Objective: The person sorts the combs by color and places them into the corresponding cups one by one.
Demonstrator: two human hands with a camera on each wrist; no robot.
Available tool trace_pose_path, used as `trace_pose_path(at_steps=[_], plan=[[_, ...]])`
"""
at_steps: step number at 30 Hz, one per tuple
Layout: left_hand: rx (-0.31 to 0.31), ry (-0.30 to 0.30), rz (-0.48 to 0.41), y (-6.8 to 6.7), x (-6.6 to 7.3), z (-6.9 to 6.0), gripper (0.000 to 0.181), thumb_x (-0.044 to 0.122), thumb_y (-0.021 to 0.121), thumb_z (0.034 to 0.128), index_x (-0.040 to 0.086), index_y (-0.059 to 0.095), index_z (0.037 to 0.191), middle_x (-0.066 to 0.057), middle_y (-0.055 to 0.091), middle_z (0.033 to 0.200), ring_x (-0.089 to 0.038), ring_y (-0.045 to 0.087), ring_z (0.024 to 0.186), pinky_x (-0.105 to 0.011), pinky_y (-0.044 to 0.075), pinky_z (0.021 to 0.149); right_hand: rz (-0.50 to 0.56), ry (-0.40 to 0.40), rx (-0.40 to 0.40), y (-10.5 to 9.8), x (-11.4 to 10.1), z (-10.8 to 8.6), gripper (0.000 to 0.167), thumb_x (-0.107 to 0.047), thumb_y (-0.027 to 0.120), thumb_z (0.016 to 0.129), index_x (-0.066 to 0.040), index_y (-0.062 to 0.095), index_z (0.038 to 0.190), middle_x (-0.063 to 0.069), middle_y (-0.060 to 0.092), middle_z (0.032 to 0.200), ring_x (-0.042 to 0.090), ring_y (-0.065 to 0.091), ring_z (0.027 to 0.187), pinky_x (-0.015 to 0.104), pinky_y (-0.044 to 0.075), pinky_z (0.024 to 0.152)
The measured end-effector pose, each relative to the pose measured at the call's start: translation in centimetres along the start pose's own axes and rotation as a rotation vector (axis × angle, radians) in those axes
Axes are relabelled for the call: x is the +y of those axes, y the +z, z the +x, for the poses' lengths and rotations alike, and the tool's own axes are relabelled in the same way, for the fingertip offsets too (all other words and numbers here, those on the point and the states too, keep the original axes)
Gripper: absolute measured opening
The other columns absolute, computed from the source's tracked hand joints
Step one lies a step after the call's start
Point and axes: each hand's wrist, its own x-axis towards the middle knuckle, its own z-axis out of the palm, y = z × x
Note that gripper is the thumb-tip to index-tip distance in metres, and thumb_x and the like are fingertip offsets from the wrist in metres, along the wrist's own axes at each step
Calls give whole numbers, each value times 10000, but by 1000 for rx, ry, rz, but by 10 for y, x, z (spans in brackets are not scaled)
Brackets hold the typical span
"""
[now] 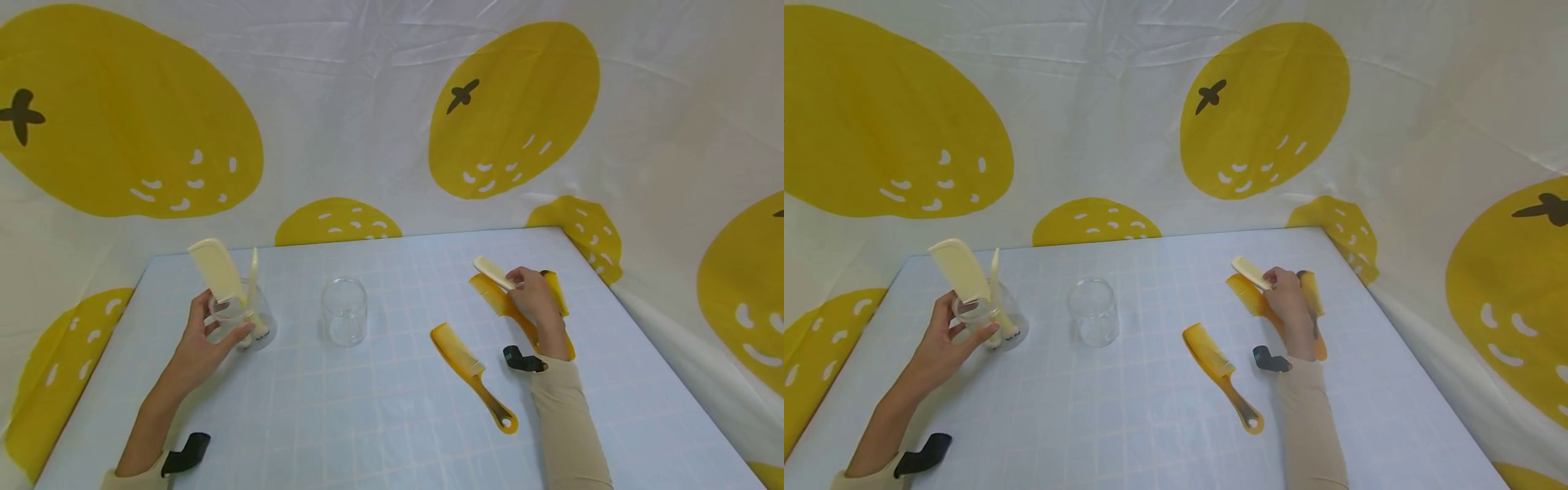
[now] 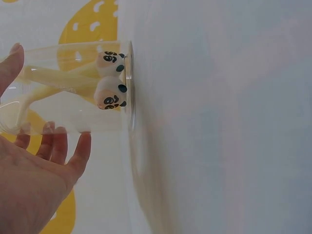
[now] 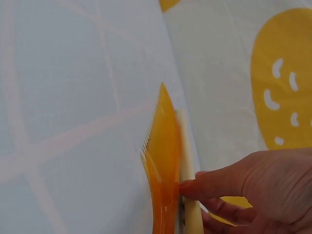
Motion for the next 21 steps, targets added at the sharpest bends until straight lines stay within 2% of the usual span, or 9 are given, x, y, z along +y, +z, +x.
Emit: trace_pose_path(at_steps=[9,15,21], plan=[[2,-10,4,0,1,1,978,218,733,976,56,7,1610,-294,159,1589,-527,206,1430,-755,242,1097,-18,-5,23,4,2,4,338,1,563,967,13,564,1305,246,527,1338,407,512,1145,551,470,1028],[-2,-11,11,0,0,1,978,224,728,980,63,-1,1612,-293,152,1593,-525,202,1430,-755,240,1099,-28,-35,20,2,4,4,362,-3,550,951,30,557,1311,262,534,1327,427,525,1167,565,466,1032],[5,-6,16,0,-1,1,979,220,733,977,63,5,1613,-293,159,1589,-529,209,1426,-757,242,1097,-30,-19,33,1,0,-1,371,-16,559,954,14,551,1324,261,524,1344,425,512,1197,572,464,1017]])
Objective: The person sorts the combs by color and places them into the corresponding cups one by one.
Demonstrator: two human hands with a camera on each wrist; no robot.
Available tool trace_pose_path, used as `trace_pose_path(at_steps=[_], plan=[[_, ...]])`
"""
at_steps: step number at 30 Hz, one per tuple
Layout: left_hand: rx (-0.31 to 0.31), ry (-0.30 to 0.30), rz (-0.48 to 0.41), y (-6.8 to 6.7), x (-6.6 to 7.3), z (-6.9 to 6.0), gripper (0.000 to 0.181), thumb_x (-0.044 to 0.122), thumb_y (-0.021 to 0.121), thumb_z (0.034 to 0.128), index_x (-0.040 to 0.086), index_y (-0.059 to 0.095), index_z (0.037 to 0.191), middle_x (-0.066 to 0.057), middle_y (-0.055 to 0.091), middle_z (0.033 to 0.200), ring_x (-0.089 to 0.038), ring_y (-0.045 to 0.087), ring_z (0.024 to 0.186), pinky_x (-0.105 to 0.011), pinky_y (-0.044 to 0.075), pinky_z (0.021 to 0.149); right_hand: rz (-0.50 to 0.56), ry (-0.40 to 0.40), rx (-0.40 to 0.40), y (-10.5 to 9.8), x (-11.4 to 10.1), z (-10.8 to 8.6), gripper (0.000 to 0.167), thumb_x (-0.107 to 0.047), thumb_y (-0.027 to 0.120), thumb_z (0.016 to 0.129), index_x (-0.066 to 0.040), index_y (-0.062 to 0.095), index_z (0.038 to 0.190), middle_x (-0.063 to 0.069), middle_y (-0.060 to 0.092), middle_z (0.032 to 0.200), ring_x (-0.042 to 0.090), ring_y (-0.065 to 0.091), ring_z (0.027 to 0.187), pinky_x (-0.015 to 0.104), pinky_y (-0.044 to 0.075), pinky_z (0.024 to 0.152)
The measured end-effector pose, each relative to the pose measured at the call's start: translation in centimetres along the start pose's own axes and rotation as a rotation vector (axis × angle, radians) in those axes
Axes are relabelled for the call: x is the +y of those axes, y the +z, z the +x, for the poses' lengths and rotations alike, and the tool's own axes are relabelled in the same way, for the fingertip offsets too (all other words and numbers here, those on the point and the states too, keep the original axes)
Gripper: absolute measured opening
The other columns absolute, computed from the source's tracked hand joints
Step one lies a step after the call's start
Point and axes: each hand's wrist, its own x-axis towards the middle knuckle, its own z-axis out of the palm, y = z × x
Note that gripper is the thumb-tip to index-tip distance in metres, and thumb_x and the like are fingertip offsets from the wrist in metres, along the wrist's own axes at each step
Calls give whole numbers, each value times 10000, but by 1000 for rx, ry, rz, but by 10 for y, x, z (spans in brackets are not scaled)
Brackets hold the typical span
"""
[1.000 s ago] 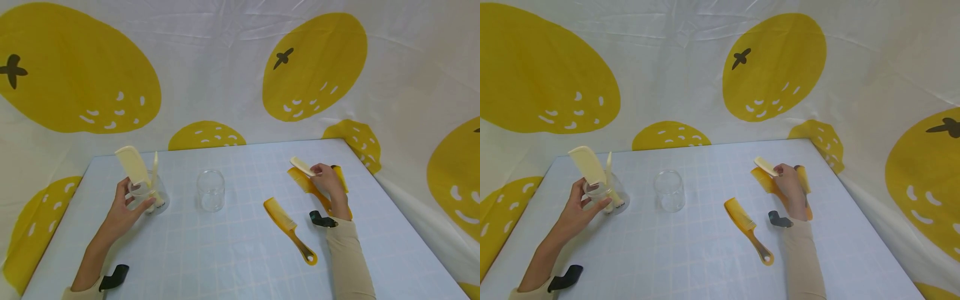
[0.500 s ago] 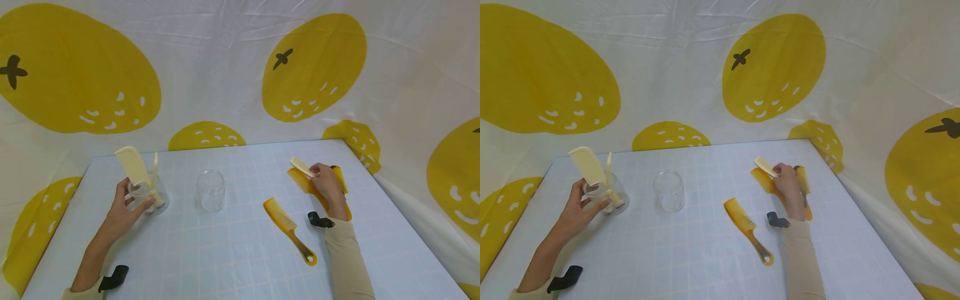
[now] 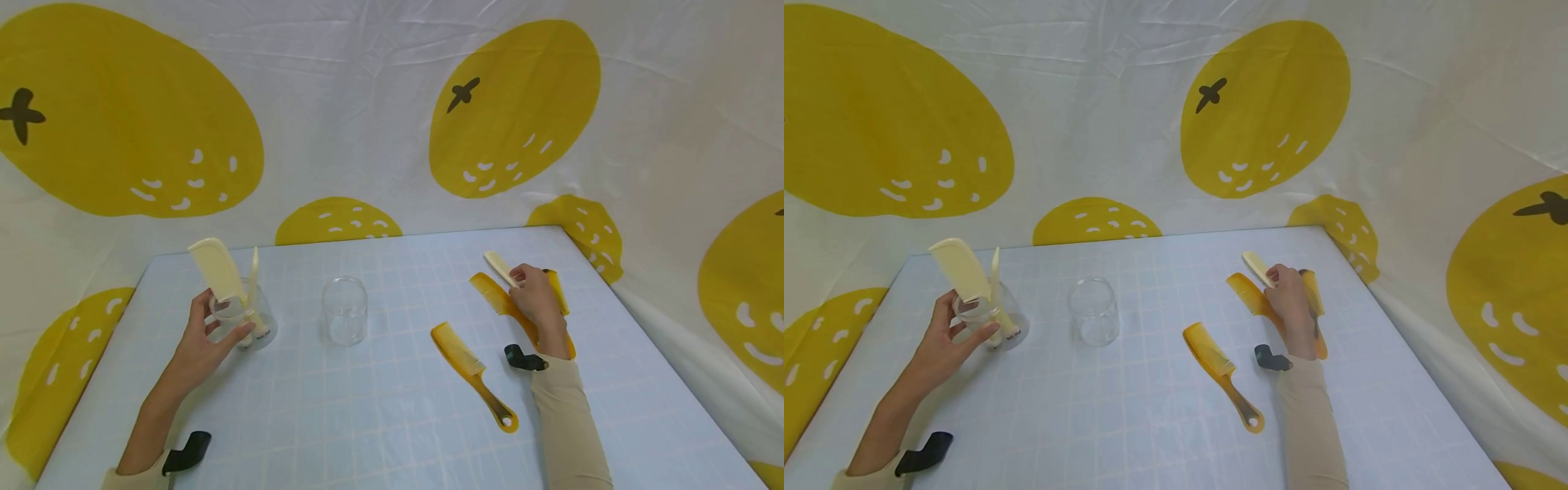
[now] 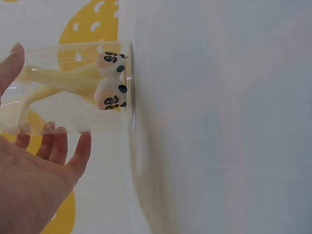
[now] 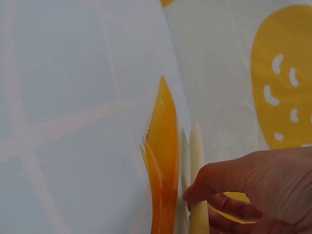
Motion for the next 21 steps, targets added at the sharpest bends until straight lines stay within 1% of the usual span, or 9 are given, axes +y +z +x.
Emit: trace_pose_path(at_steps=[5,9,15,21], plan=[[0,3,-2,0,1,0,980,216,733,976,57,4,1611,-296,160,1586,-531,212,1424,-757,248,1093,12,10,24,-2,-3,-2,363,-28,545,973,3,555,1335,244,541,1338,396,525,1141,553,471,990],[-3,7,-6,0,1,0,976,210,730,978,56,3,1611,-294,162,1584,-528,213,1423,-756,250,1091,21,-10,62,-5,-6,-2,334,-10,538,968,22,588,1296,240,580,1292,388,537,1098,544,471,976],[0,23,-10,0,1,0,963,198,726,980,47,13,1608,-290,170,1579,-516,218,1415,-760,248,1089,13,-92,125,-9,-10,0,293,49,548,924,62,635,1204,266,631,1181,414,570,1044,543,479,941],[4,30,-12,1,0,-1,956,186,725,980,51,17,1609,-285,178,1574,-506,224,1404,-767,238,1087,22,-165,159,-12,-17,-3,213,23,624,960,61,653,1167,269,657,1131,423,608,1029,544,500,933]])
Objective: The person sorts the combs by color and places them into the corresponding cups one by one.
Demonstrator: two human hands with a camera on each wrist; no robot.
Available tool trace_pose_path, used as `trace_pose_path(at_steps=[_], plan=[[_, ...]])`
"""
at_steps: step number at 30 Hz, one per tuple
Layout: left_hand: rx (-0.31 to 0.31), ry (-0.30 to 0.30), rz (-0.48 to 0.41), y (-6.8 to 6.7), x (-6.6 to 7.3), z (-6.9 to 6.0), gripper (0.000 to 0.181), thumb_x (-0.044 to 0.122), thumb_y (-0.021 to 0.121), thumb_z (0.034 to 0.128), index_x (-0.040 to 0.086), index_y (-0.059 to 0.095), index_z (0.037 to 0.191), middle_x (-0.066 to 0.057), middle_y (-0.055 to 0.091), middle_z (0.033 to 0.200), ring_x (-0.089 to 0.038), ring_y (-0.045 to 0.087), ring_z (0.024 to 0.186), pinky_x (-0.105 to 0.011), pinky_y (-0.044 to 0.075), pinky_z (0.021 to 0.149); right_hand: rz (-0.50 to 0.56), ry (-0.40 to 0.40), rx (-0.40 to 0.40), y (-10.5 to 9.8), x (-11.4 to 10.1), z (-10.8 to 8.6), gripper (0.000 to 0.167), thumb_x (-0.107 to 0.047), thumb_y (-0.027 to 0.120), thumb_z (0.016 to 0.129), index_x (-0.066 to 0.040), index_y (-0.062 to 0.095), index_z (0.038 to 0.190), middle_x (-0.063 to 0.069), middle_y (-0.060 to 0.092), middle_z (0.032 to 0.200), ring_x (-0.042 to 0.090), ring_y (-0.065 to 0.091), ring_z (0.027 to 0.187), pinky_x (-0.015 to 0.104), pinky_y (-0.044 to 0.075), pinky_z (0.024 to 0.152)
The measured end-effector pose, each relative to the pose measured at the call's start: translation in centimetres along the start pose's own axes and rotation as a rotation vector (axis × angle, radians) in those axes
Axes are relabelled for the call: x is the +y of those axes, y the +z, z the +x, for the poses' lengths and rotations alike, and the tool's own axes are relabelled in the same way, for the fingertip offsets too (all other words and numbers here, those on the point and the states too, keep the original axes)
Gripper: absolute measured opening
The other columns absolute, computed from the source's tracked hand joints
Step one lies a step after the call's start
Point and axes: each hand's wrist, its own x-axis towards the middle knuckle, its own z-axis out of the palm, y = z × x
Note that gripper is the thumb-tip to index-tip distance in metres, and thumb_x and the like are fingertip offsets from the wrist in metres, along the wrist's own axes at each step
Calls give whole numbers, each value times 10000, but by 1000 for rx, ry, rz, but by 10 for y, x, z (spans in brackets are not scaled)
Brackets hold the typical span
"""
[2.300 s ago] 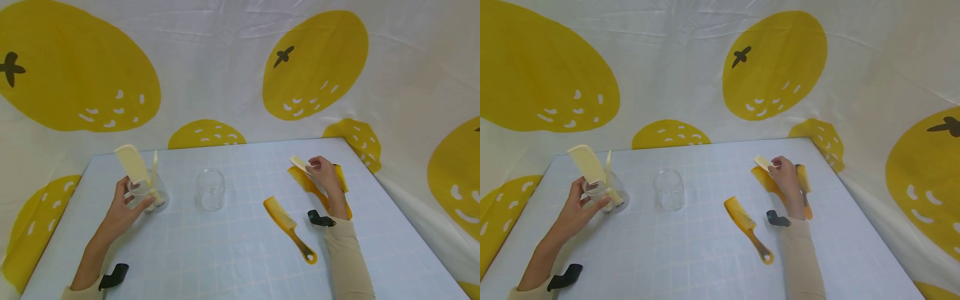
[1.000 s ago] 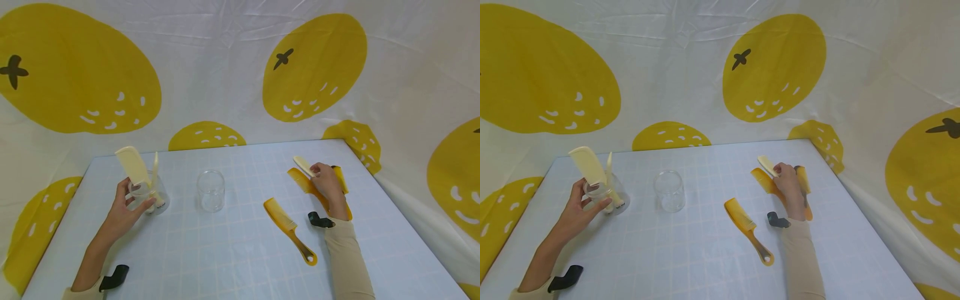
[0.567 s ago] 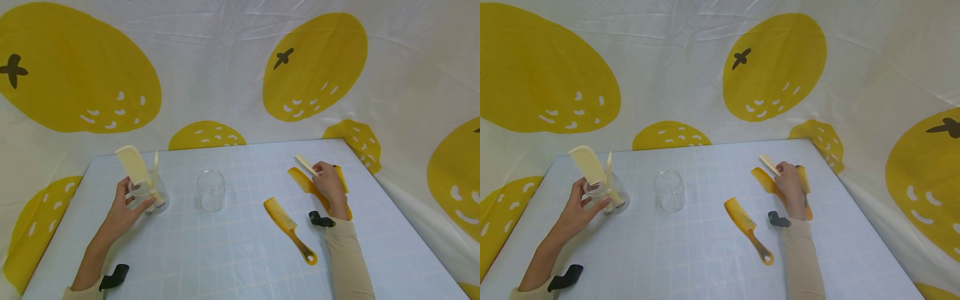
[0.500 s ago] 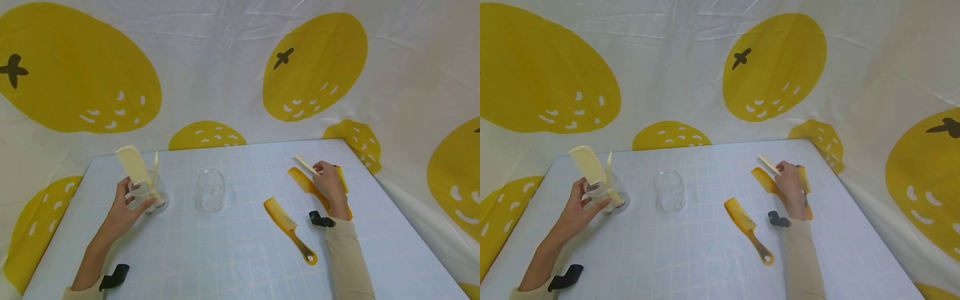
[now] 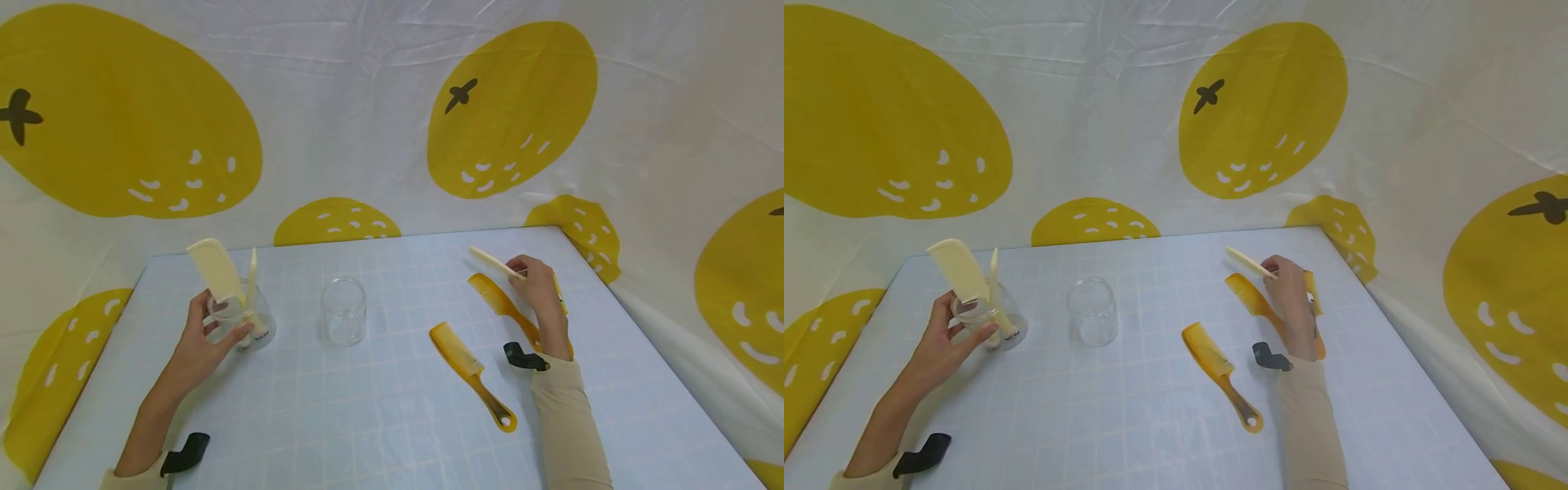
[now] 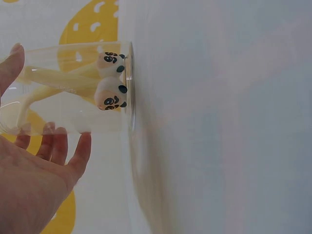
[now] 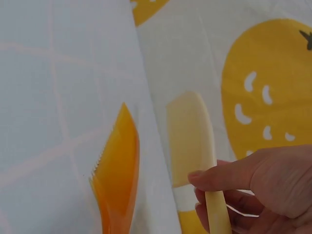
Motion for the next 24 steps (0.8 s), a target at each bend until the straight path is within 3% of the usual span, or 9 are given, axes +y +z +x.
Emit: trace_pose_path(at_steps=[11,24], plan=[[-4,-9,0,-1,2,-1,961,201,726,980,61,15,1611,-290,171,1583,-516,217,1416,-768,234,1090,39,-1,6,-9,-23,-5,245,-85,653,1006,47,622,1209,251,637,1174,410,595,1072,552,503,982],[0,6,-6,-1,-2,1,948,175,722,981,64,23,1613,-269,179,1575,-498,224,1401,-771,231,1088,91,-108,42,-23,-52,-18,286,-166,708,990,30,640,1186,233,671,1114,391,653,1017,554,549,937]])
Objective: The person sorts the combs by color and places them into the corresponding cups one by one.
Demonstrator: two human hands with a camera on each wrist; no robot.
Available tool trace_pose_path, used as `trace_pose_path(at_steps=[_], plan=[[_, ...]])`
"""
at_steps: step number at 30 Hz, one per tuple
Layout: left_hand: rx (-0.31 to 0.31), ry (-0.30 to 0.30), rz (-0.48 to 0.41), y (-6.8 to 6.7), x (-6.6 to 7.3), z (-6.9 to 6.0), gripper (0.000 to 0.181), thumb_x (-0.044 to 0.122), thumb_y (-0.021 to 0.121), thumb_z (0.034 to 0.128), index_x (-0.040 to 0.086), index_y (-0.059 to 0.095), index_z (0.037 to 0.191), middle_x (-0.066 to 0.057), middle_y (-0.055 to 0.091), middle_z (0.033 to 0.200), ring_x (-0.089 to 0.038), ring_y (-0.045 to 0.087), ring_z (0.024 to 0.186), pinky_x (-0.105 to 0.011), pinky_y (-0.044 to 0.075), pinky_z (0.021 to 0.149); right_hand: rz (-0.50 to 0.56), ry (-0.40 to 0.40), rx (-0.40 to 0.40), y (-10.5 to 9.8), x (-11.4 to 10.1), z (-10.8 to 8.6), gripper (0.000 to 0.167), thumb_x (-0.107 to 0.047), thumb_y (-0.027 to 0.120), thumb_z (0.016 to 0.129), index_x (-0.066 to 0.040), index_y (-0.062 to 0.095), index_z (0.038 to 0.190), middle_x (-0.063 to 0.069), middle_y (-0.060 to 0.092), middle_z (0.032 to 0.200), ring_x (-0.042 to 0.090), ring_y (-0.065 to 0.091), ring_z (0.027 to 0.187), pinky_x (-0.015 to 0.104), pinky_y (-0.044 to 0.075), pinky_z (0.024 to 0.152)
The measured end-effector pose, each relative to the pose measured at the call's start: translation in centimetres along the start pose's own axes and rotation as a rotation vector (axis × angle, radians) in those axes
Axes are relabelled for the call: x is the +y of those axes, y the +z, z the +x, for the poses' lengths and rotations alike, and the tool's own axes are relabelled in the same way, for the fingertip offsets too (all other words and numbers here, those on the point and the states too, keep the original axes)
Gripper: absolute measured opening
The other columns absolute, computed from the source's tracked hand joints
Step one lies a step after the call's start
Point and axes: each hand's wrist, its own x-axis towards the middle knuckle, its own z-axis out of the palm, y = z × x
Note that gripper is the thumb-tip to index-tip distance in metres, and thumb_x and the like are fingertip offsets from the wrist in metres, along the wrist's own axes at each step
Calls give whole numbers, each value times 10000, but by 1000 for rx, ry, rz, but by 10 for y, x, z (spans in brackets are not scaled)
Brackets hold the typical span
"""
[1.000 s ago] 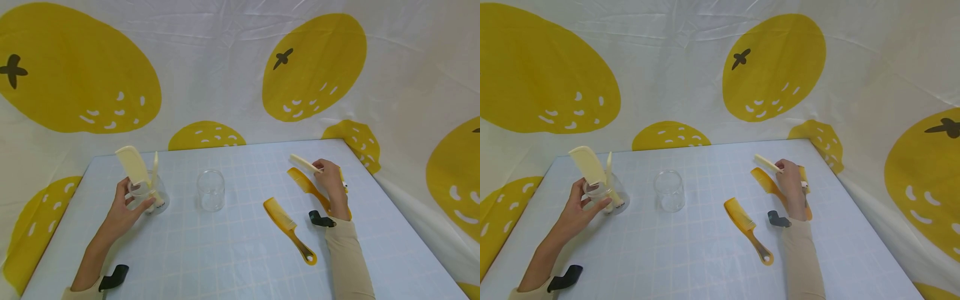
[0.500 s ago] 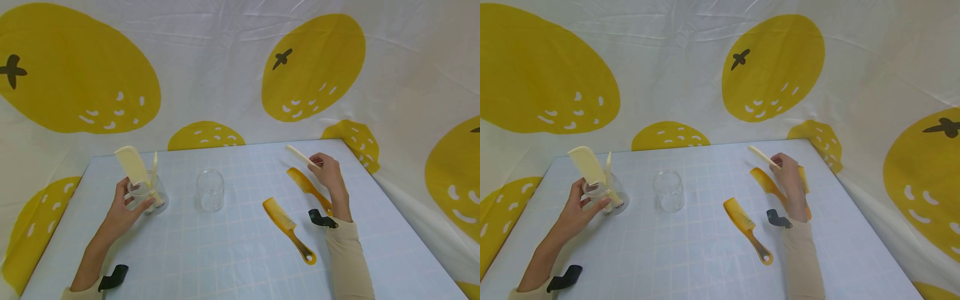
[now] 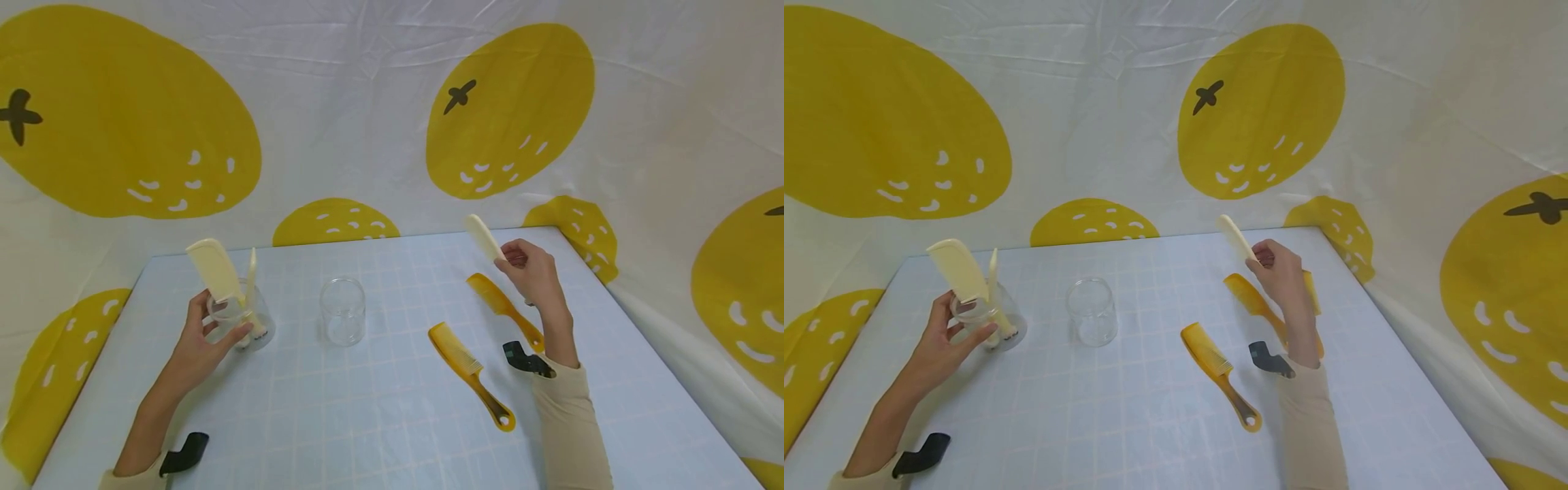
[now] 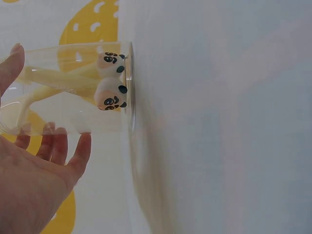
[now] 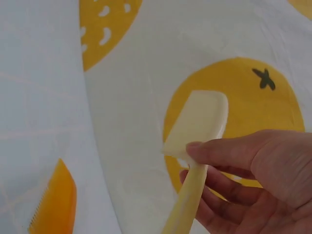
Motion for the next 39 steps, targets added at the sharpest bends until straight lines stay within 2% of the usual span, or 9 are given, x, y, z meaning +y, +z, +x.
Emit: trace_pose_path(at_steps=[6,9,12,14,17,25,39], plan=[[1,-2,-2,0,2,0,945,181,722,981,54,27,1609,-283,182,1572,-505,221,1399,-777,227,1085,26,-46,4,-2,-12,-3,277,-146,739,966,32,653,1160,228,694,1090,378,678,986,543,563,910],[1,-1,-2,0,3,-1,945,185,723,981,51,29,1608,-289,183,1573,-509,222,1398,-781,228,1083,30,-71,11,-2,-18,-4,273,-147,750,958,25,657,1148,209,700,1072,354,688,970,498,579,889],[1,-2,-2,0,3,-1,947,189,724,980,55,29,1609,-290,179,1577,-511,220,1400,-781,230,1082,48,-103,9,-2,-23,-5,279,-151,761,950,18,661,1147,196,707,1063,337,699,959,316,594,833],[0,-3,-3,0,3,-1,947,188,723,981,57,28,1610,-288,181,1577,-508,222,1399,-780,231,1082,59,-120,7,-1,-27,-6,292,-161,767,946,14,661,1155,189,708,1060,331,706,955,181,561,782],[-3,-6,-2,0,3,-1,950,188,722,982,62,22,1612,-285,176,1576,-507,221,1398,-776,234,1084,85,-142,0,0,-32,-8,304,-158,778,936,12,659,1157,186,709,1058,332,711,947,72,494,735],[-11,-19,-6,-1,2,0,958,190,719,985,75,8,1617,-278,169,1579,-499,214,1407,-767,235,1090,154,-177,-28,3,-45,-12,305,-132,807,906,11,661,1132,167,721,1024,318,724,945,101,512,740],[-6,-28,-10,-1,4,0,960,207,724,981,53,14,1608,-285,179,1573,-498,214,1408,-763,225,1098,310,-197,-80,11,-72,-23,321,-119,828,881,3,657,1124,139,726,1006,170,713,904,183,564,786]])
